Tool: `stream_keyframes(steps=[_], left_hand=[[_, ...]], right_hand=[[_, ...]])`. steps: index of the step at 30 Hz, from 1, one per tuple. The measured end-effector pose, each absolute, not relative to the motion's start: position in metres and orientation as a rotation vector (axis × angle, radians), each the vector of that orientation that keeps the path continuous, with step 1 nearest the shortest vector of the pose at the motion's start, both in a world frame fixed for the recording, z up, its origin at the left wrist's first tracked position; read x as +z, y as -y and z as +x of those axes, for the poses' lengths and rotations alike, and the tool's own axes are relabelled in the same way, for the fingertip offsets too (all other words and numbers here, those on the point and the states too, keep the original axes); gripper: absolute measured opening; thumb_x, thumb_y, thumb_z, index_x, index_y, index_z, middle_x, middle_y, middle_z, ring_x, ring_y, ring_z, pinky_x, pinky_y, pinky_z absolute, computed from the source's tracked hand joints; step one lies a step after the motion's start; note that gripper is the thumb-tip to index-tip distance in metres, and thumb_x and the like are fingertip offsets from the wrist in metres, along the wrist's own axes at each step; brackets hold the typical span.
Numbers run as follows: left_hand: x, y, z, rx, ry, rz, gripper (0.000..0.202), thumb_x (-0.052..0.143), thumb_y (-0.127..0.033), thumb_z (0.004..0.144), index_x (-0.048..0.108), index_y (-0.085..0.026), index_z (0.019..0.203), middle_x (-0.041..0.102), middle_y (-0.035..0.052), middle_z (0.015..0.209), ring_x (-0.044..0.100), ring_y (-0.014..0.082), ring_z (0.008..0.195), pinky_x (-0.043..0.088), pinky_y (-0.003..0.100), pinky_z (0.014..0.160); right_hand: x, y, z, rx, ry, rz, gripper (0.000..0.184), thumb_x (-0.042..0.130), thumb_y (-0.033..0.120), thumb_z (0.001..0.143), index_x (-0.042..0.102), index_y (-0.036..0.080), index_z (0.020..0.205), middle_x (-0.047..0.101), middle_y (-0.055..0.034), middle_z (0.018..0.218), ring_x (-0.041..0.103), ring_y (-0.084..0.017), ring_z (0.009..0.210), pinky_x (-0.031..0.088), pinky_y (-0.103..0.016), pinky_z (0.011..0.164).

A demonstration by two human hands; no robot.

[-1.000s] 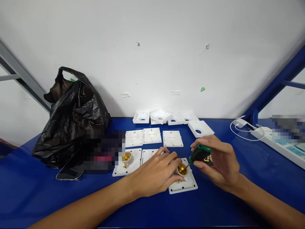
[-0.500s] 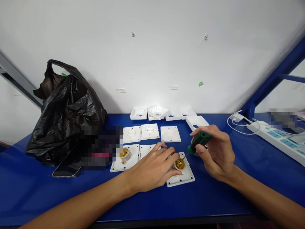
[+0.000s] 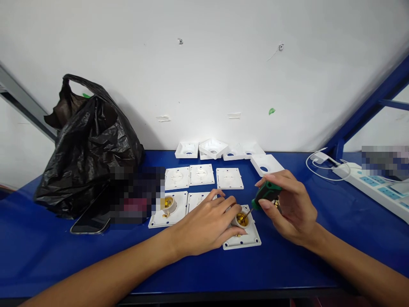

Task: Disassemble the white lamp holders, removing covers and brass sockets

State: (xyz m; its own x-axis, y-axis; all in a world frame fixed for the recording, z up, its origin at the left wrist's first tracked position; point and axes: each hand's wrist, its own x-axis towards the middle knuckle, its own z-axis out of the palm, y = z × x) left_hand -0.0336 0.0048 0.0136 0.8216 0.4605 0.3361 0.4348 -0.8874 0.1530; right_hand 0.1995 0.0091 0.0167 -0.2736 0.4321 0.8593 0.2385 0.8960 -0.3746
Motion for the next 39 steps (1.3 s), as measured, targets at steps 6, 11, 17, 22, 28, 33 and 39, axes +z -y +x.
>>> stream_keyframes(steps=[6,11,17,22,28,33,39], left_hand=[[0.013,-0.005,-0.034,0.582,-0.721,2.935,0.046,0.038,-0.052,0.111,0.062,-0.013,0.118,0.069,0.0117,0.110,0.068,0.0253,0.097,0.044,0.049,0.108],[0.015,-0.004,-0.034,0.546,-0.731,2.922,0.034,0.048,-0.045,0.109,0.061,-0.015,0.118,0.068,0.0109,0.112,0.068,0.0261,0.101,0.042,0.048,0.110],[0.016,-0.003,-0.034,0.540,-0.714,2.917,0.028,0.049,-0.039,0.110,0.060,-0.015,0.115,0.068,0.0092,0.109,0.067,0.0255,0.098,0.044,0.046,0.106],[0.015,-0.003,-0.034,0.536,-0.710,2.938,0.026,0.047,-0.037,0.110,0.060,-0.014,0.114,0.068,0.0095,0.109,0.066,0.0257,0.098,0.043,0.046,0.106],[0.016,-0.002,-0.033,0.549,-0.714,2.943,0.027,0.044,-0.038,0.111,0.059,-0.016,0.114,0.067,0.0081,0.107,0.065,0.0254,0.098,0.043,0.046,0.107],[0.015,-0.003,-0.033,0.549,-0.707,2.960,0.027,0.044,-0.037,0.111,0.059,-0.015,0.116,0.066,0.0082,0.107,0.065,0.0244,0.096,0.043,0.046,0.107],[0.015,-0.003,-0.033,0.552,-0.694,2.945,0.025,0.046,-0.036,0.111,0.059,-0.015,0.114,0.067,0.0076,0.108,0.065,0.0242,0.094,0.041,0.046,0.107]], right_hand=[[0.019,-0.007,0.201,0.155,1.870,-0.458,0.075,0.070,0.002,0.086,0.051,0.030,0.153,0.068,-0.0062,0.117,0.064,-0.024,0.096,0.055,-0.040,0.071],[0.019,-0.009,0.200,0.213,1.875,-0.466,0.075,0.069,0.001,0.087,0.050,0.028,0.154,0.066,-0.0064,0.115,0.062,-0.024,0.098,0.054,-0.039,0.071],[0.023,-0.004,0.199,0.410,1.924,-0.535,0.071,0.056,0.003,0.096,0.041,0.031,0.159,0.061,-0.0079,0.127,0.061,-0.025,0.108,0.055,-0.045,0.086],[0.025,-0.006,0.201,0.504,1.927,-0.604,0.067,0.059,0.008,0.098,0.044,0.037,0.157,0.059,-0.0071,0.132,0.059,-0.026,0.114,0.056,-0.044,0.088],[0.028,-0.002,0.198,0.712,1.902,-0.609,0.065,0.054,0.011,0.104,0.039,0.041,0.159,0.059,-0.0056,0.139,0.064,-0.021,0.110,0.057,-0.042,0.093],[0.034,0.000,0.198,0.661,1.850,-0.627,0.057,0.064,0.017,0.100,0.053,0.042,0.150,0.063,-0.0028,0.131,0.060,-0.021,0.117,0.053,-0.042,0.103],[0.039,-0.002,0.197,0.838,1.763,-0.658,0.044,0.064,0.025,0.102,0.059,0.042,0.142,0.063,-0.0026,0.125,0.063,-0.020,0.113,0.057,-0.039,0.098]])
